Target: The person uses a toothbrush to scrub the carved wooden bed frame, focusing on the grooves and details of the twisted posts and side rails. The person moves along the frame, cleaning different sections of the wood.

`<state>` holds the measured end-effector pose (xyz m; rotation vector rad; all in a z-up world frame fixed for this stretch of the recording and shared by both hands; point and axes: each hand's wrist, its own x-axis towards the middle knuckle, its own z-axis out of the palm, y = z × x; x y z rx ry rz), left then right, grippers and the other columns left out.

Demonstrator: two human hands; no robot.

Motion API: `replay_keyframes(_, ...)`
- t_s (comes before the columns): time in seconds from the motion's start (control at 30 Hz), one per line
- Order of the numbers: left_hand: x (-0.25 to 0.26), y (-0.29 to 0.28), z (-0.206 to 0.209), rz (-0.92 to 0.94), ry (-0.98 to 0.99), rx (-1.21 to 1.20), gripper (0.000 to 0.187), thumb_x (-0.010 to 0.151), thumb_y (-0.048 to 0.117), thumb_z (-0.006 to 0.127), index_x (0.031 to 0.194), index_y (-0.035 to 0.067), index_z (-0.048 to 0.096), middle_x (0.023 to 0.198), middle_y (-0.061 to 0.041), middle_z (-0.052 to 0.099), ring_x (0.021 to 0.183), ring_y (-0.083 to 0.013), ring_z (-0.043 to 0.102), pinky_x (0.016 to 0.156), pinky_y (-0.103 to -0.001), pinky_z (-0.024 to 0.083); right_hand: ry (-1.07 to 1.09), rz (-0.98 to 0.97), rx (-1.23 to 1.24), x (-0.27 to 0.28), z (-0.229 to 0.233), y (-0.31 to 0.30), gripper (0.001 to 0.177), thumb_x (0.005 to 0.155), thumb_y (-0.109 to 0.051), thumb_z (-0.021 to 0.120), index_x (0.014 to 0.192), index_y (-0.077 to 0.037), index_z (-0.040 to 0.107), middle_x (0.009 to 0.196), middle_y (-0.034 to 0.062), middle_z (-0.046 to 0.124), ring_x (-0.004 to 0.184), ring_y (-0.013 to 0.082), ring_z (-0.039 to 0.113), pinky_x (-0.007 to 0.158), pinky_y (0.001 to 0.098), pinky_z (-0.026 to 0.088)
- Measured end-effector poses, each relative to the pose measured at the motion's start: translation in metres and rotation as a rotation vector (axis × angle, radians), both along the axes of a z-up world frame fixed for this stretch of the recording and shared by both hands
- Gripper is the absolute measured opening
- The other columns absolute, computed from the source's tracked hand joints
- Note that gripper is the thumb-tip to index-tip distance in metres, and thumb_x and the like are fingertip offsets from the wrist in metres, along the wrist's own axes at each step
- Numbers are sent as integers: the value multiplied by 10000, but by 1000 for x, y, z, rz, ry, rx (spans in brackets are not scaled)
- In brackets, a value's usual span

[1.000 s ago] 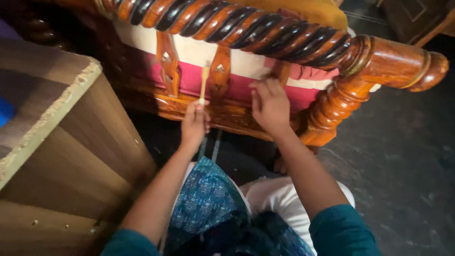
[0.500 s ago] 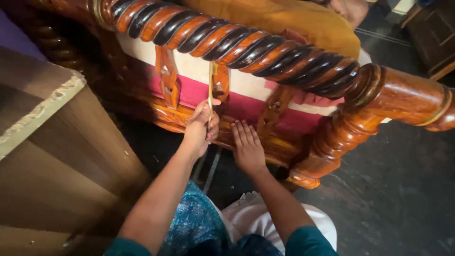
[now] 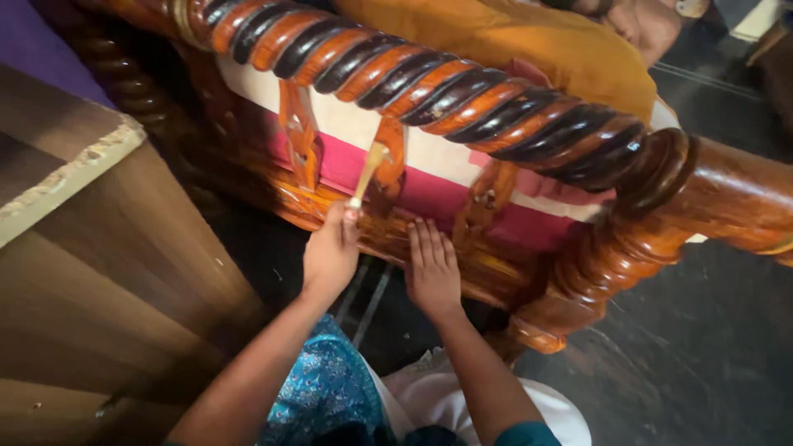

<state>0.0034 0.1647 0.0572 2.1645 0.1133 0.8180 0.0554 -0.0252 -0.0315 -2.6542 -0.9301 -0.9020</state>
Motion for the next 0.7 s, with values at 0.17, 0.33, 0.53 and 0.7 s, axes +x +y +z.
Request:
replay_keyframes(0.17,11,24,56,161,-40,392,249,976,171,533,1203,209,628,875,-152,702,772,-423,679,674,-558,520,-9,-22,-7,-2,-5,1,744,891,-190,591,1563,1,336,1601,159,397,1500,316,347,1221,471,254)
replay_keyframes(0.33,28,33,69,150,105,278,232,977,167,539,1168,263,628,945,-136,727,866,-415,698,748,-557,525,5,-23,4,-2,-3,1,750,885,-222,593,1559,-18,338,1595,150,400,1491,313,350,1201,477,258)
replay_keyframes(0.53,50,-15,-25,20,268,-212,154,1043,302,505,1122,263,632,1003,-137,727,994,-391,685,794,-498,531,24,-24,-17,-6,3,1,812,852,-207,636,1573,-13,315,1613,146,376,1510,307,328,1222,465,242)
replay_keyframes(0.7,23,-24,-44,-51,194,-339,193,1038,318,491,1102,232,652,917,-109,725,839,-307,734,758,-432,549,58,13,3,-8,7,-2,868,814,-207,683,1569,-7,304,1608,160,362,1503,322,314,1218,475,235)
